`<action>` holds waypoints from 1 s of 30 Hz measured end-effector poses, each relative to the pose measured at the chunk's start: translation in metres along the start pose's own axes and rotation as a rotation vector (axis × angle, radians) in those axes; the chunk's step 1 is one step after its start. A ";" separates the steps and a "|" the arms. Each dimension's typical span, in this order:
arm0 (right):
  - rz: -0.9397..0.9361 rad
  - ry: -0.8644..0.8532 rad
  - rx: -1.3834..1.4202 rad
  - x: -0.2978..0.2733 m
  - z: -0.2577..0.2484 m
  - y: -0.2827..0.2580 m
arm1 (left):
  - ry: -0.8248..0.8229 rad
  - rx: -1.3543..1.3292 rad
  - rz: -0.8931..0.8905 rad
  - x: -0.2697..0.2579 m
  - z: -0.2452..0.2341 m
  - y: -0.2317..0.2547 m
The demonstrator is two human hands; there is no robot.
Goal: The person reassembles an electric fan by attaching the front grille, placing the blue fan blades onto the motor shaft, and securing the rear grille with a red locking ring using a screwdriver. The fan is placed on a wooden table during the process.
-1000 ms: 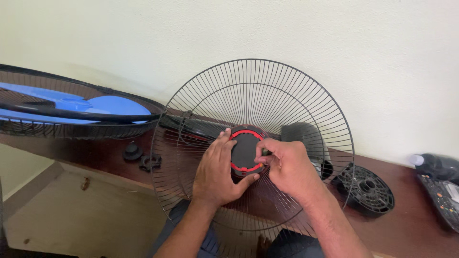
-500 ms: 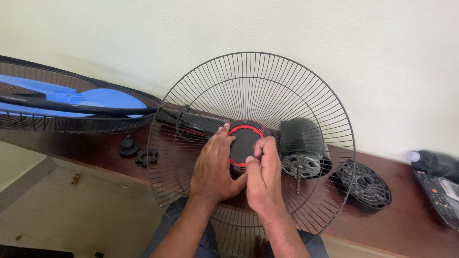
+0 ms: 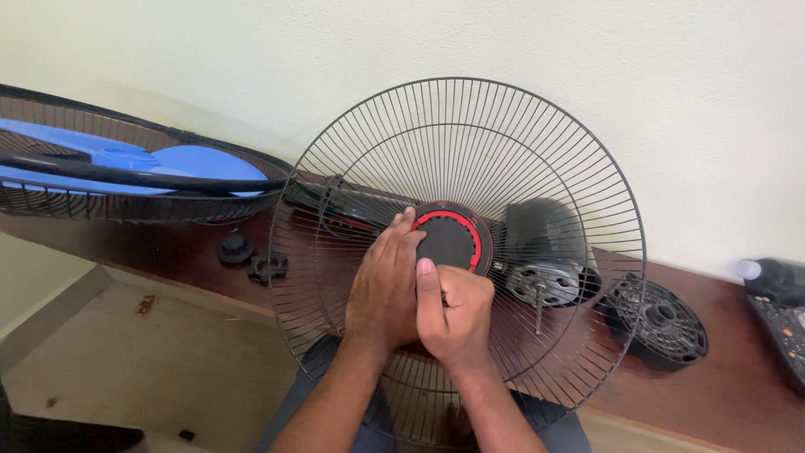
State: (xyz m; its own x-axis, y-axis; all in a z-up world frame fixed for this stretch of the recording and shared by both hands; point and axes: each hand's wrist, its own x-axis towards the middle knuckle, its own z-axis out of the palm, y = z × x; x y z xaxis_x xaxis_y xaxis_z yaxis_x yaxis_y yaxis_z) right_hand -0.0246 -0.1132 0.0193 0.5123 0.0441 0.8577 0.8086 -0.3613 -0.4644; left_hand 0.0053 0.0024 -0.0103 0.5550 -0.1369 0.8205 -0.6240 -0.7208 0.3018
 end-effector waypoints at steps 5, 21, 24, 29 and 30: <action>0.171 -0.010 0.165 0.008 -0.006 0.014 | 0.016 -0.032 -0.001 0.003 -0.005 0.005; 0.199 0.234 0.074 0.010 -0.011 -0.004 | 0.024 -0.029 0.006 0.001 -0.003 0.002; 0.130 0.247 -0.083 0.010 -0.010 -0.003 | 0.025 -0.024 0.017 0.002 -0.002 0.001; 0.014 0.166 -0.048 0.010 -0.009 -0.001 | 0.039 -0.027 0.005 0.000 -0.002 0.002; 0.003 0.147 -0.036 0.011 -0.009 -0.001 | 0.035 -0.025 -0.002 0.000 -0.002 0.003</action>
State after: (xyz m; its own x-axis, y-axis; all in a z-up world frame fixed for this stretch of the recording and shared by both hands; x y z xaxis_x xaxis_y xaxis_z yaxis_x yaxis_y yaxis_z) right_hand -0.0230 -0.1208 0.0311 0.4645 -0.0925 0.8807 0.7952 -0.3941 -0.4608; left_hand 0.0027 0.0019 -0.0081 0.5368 -0.1111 0.8364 -0.6367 -0.7037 0.3151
